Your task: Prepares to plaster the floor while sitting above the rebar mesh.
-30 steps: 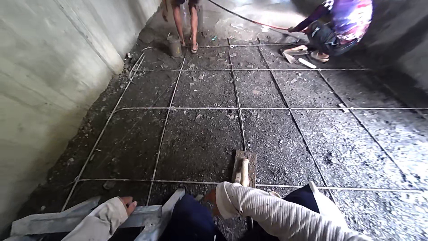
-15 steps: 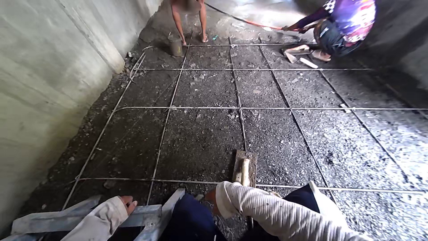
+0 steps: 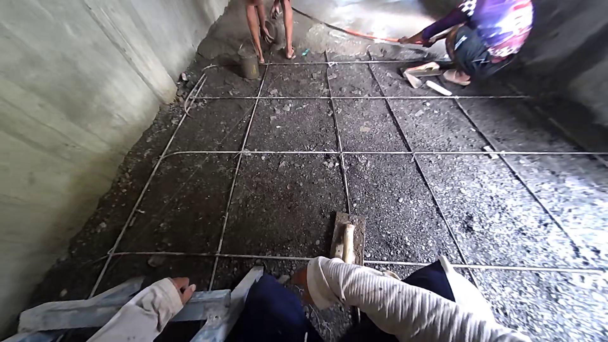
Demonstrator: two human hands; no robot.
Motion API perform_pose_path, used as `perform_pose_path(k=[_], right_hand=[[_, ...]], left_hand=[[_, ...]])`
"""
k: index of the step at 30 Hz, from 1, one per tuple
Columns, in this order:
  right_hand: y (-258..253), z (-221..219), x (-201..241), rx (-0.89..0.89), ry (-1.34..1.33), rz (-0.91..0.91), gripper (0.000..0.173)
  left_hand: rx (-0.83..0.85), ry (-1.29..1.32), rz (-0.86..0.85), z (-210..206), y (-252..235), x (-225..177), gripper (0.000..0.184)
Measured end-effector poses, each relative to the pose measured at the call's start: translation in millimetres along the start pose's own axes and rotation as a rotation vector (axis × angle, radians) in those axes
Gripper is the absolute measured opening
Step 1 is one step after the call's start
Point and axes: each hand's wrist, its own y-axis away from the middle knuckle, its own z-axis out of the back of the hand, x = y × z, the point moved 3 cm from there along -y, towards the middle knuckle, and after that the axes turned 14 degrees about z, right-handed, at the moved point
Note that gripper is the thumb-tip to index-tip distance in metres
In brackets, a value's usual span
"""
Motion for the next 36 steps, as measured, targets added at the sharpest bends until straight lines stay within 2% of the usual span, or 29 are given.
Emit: perform_pose_path(k=[4, 8, 13, 17, 22, 30, 36], right_hand=[[22, 14, 23, 0.073, 0.040, 0.002, 0.049], [21, 13, 22, 0.047, 0.040, 0.021, 0.049], [28, 18, 26, 0.103, 0.060, 0.004, 0.052], [6, 2, 0, 0.043, 0.076, 0.060, 0.053], [4, 2, 4, 0.030, 0.023, 0.007, 0.051], [15, 8, 14, 0.059, 0.055, 0.053, 0.051], [-1, 4, 10, -0.049, -0.087, -0.003, 0.048]], left_hand=[[-0.019, 0.005, 0.001, -1, 2, 0, 0.051], [-0.015, 0.000, 0.008, 0, 2, -1, 0.051], [-0.003, -0.003, 0.008, 3, 6, -3, 0.051], [-0.009, 0.002, -0.009, 2, 6, -2, 0.050], [-0.002, 0.011, -0.006, 3, 9, -3, 0.053], [0.012, -0.004, 0.006, 3, 8, -1, 0.053], [0.007, 0.033, 0.026, 0, 4, 0, 0.054]])
